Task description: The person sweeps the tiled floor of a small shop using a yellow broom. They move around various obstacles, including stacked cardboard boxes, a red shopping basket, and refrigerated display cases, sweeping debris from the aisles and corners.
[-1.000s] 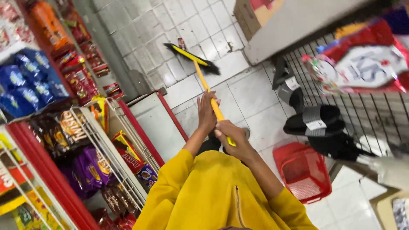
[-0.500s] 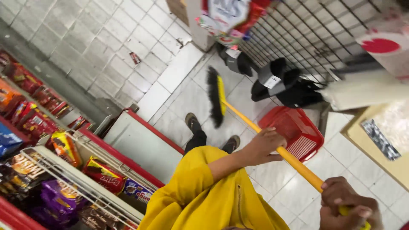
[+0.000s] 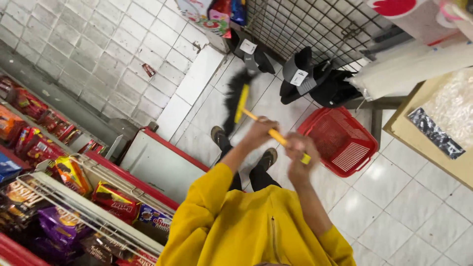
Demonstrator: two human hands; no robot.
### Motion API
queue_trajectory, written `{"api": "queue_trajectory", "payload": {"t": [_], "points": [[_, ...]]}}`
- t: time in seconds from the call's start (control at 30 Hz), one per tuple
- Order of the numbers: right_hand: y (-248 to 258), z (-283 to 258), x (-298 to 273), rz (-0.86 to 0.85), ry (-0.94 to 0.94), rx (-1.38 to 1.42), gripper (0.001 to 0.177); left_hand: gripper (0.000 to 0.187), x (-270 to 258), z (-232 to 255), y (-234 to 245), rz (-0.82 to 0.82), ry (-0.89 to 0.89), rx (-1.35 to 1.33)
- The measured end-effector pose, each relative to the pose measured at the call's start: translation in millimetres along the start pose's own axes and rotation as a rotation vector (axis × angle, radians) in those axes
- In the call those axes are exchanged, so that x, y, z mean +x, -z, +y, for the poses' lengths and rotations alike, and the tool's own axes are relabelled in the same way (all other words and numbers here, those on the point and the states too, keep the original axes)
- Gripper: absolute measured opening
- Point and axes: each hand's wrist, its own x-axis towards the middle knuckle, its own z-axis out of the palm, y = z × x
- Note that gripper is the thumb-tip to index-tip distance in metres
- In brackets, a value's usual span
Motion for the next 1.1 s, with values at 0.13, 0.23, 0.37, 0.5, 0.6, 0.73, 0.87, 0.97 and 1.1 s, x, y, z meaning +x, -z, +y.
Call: {"api": "queue_trajectory", "payload": {"t": [0.13, 0.23, 0.37, 0.5, 0.6, 0.73, 0.87, 0.97, 1.1], "points": [[-19.1, 3.6, 21.3, -0.100, -0.130, 0.146, 0.034, 0.022, -0.9, -62.0, 17.7, 0.010, 0.237, 0.276], [31.5, 18.9, 5.0, -0.009, -0.278, 0.097, 0.033, 0.028, 10.9, -51.7, -5.8, -0.083, 0.205, 0.547], [139.2, -43.9, -25.9, 0.305, -0.598, 0.125, 0.017, 0.038, 25.5, 69.3, -62.9, 0.017, -0.047, 0.345], [240.4, -120.2, -49.2, 0.185, -0.394, -0.421, 0.018, 0.018, 55.8, 208.9, -110.7, 0.003, -0.246, 0.129], [265.7, -134.8, -58.6, 0.279, -0.362, -0.524, 0.031, 0.029, 67.8, 237.8, -169.9, -0.239, -0.241, 0.175], [293.7, -50.6, -92.2, 0.490, -0.204, -0.364, 0.035, 0.028, 81.3, 199.9, -250.4, -0.471, -0.180, 0.115], [258.2, -16.8, -76.1, 0.500, -0.214, -0.315, 0.042, 0.022, 79.1, 120.0, -294.8, -0.445, -0.176, 0.172], [236.5, -20.7, -55.9, 0.556, -0.249, -0.189, 0.029, 0.017, 80.6, 115.2, -272.7, -0.423, -0.149, 0.139], [216.0, 11.8, -42.1, 0.366, -0.098, -0.078, 0.036, 0.012, 83.0, 104.9, -215.1, -0.326, -0.077, 0.080]]}}
